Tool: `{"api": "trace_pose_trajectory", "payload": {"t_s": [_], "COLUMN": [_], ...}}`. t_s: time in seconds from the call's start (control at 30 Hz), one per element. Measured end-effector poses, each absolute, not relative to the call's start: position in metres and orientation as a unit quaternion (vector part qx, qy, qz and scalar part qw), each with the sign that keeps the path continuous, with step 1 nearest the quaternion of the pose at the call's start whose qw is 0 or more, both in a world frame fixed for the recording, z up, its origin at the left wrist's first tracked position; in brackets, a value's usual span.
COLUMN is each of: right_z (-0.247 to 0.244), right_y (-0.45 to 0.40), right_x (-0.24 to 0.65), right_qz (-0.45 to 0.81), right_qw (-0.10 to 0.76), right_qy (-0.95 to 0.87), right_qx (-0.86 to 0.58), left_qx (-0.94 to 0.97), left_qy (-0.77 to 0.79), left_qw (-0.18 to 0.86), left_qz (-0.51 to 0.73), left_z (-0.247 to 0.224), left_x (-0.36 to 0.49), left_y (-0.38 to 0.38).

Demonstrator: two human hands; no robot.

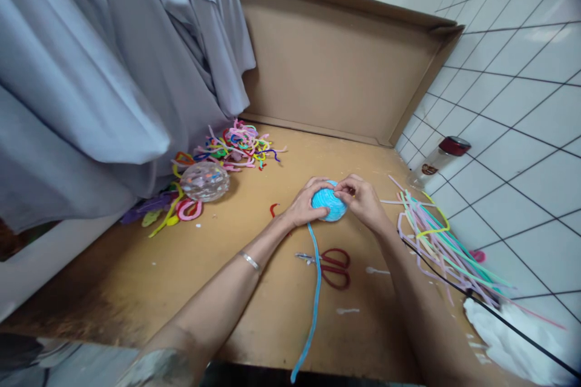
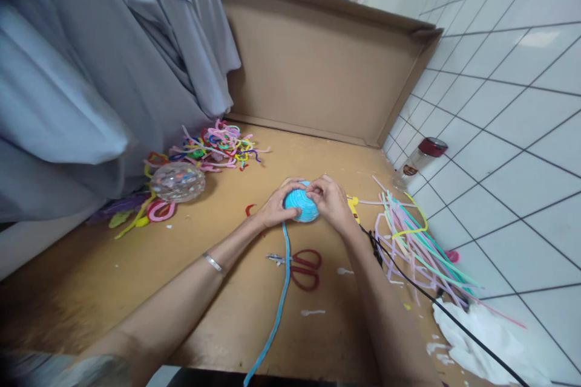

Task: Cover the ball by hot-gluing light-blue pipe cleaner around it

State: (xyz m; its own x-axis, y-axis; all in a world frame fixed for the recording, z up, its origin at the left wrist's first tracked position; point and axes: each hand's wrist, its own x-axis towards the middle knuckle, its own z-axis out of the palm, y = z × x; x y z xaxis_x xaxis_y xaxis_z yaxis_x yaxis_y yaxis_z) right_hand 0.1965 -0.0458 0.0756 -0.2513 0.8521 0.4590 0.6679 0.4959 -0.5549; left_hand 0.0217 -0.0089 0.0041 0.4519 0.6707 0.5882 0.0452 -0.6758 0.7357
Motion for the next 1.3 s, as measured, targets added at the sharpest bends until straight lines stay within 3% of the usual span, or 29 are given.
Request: {"api": "trace_pose_trajectory", "payload": {"t_s": [0.73, 1.0, 1.3], "right_z": [0.077, 0.075, 0.074], "right_y": [-0.046, -0.044, -0.044], "right_x": [0.197, 0.198, 0.199], "right_qz": [0.126, 0.136, 0.119], "right_qw": [0.351, 0.345, 0.340], "right_qy": [-0.785, -0.786, -0.795], "right_qx": [-0.495, -0.495, -0.488], "left_qx": [0.788, 0.797, 0.785], "left_qy": [0.258, 0.313, 0.287], "left_qw": [0.316, 0.218, 0.207], "left_qz": [0.461, 0.468, 0.509], "left_z": [0.004, 0.003, 0.001], "left_x": [0.020, 0.025, 0.029], "left_y": [-0.015, -0.021, -0.025]}}
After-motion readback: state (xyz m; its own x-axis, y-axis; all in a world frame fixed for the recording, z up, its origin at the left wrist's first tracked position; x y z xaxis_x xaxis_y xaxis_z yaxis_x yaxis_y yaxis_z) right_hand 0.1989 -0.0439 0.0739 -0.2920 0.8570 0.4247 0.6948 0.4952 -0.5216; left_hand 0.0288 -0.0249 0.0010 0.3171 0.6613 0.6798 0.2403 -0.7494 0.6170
